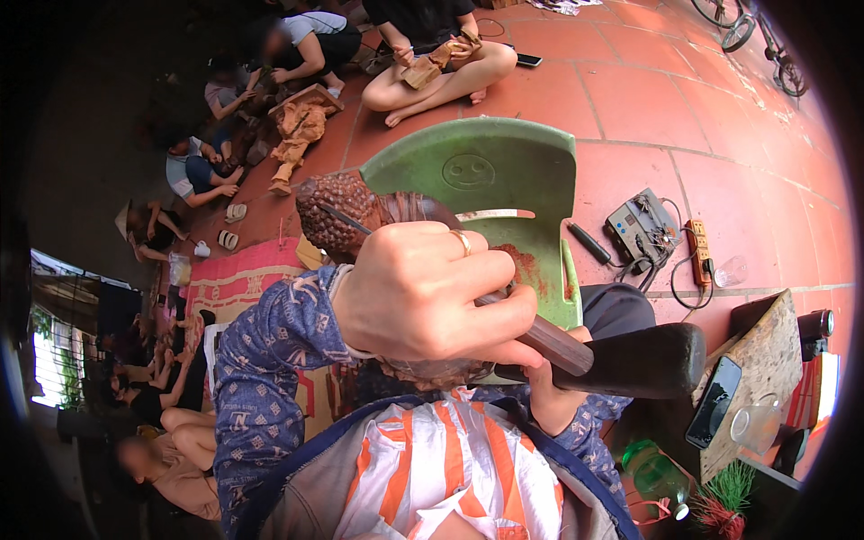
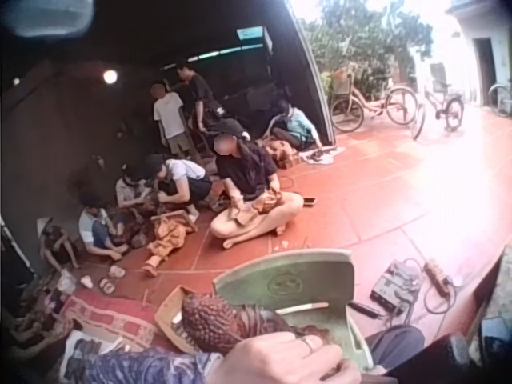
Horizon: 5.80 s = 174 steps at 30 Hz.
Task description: The person carves a wooden Buddha statue using a chisel and mallet. They hold the statue in their lap and repeatedly strike the chisel to refine the details of the head and hair.
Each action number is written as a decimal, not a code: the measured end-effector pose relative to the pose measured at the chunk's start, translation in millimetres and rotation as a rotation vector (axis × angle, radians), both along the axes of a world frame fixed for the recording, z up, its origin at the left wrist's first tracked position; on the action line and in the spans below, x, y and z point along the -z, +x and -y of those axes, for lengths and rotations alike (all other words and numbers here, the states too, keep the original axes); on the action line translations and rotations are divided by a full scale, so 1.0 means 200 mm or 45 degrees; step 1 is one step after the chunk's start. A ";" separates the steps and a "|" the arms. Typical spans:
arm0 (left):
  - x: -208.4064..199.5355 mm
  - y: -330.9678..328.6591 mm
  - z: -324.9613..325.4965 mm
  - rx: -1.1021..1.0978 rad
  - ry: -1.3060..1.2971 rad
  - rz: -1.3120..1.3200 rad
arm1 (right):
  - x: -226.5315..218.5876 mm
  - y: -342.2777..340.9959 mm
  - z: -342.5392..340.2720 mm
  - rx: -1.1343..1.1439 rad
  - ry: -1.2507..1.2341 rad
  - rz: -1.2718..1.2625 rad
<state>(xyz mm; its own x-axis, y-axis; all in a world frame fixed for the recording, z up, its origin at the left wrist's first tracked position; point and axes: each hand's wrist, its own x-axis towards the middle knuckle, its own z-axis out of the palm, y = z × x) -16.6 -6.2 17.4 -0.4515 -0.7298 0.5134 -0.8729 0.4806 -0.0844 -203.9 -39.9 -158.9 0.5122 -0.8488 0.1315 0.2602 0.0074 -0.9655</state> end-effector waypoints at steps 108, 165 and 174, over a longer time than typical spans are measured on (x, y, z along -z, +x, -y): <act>-0.10 -0.14 0.12 -0.164 -0.518 -0.339 | -0.61 -0.19 0.68 -0.016 -0.790 0.032; -0.03 -0.01 -0.04 0.312 -0.161 -0.162 | -0.12 -0.06 0.36 -0.011 -0.864 0.300; -0.02 0.05 -0.09 0.330 -0.130 -0.133 | -0.15 -0.03 0.30 -0.009 -0.963 0.250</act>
